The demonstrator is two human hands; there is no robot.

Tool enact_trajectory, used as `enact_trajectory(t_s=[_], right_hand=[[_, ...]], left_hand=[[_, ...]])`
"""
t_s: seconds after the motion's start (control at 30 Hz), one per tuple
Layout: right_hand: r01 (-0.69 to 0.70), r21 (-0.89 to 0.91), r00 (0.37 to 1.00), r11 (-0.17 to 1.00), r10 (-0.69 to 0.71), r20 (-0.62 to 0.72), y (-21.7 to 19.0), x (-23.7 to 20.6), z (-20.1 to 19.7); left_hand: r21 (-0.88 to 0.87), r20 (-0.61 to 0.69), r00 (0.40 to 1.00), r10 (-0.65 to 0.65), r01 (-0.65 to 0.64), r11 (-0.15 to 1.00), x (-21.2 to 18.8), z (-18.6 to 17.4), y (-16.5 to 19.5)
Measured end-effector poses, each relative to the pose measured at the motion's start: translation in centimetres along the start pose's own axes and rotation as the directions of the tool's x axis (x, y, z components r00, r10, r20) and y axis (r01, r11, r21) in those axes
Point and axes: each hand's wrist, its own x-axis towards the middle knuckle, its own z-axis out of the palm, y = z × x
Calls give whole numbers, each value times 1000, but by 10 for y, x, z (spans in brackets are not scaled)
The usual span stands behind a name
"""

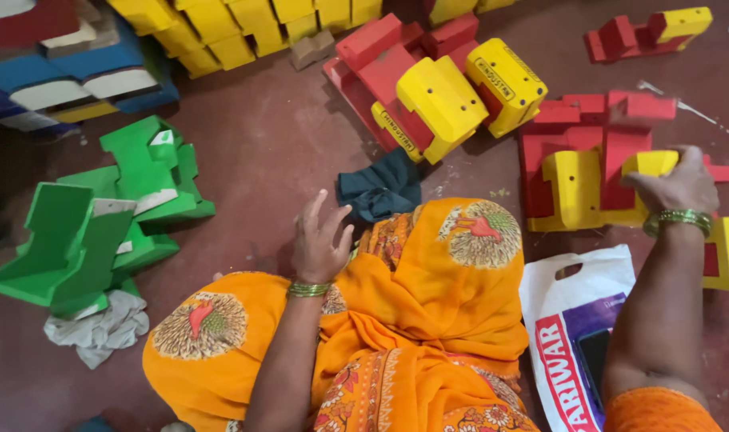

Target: The person sits on the floor and wipes red and yellow plastic parts with a blue cloth. They handle each part individually, turning them over to wipe different sides, and place them back on the floor after cleaning.

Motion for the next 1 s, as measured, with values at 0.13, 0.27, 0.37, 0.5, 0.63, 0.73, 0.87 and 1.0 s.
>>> enact_trajectory(t_s=[0.13, 0.27, 0.37, 0.5, 0.63, 0.73, 0.87, 1.0], right_hand=[[-46, -96, 983, 994, 62, 174, -15, 5, 24], [166, -320, 976, 933, -202, -82, -70, -14, 27], [497, 90, 868, 863, -495, -44, -154, -32, 29], [601, 159, 780, 783, -618, 98, -285, -62, 41], [487, -115, 860, 866, -452, 239, -370, -74, 40], [427, -97, 887, 899, -395, 238, -400, -81, 46], [473, 22, 876, 881, -473, 96, -404, -93, 43], [654, -25, 757, 756, -653, 25, -408, -115, 29]], left_hand=[[-17, -9, 999, -46, 46, 999, 1, 2, -9], [-53, -11, 996, -84, 83, 995, 4, 2, -13], [-104, 8, 991, -131, 131, 986, 6, 3, -20], [-106, 35, 986, -164, 167, 980, 9, 3, -33], [-144, 25, 974, -225, 226, 963, 9, 2, -46], [-166, 8, 970, -243, 241, 956, 13, 3, -54], [-187, -16, 972, -233, 226, 956, 18, 4, -58], [-226, -51, 963, -266, 248, 942, 25, 5, -61]])
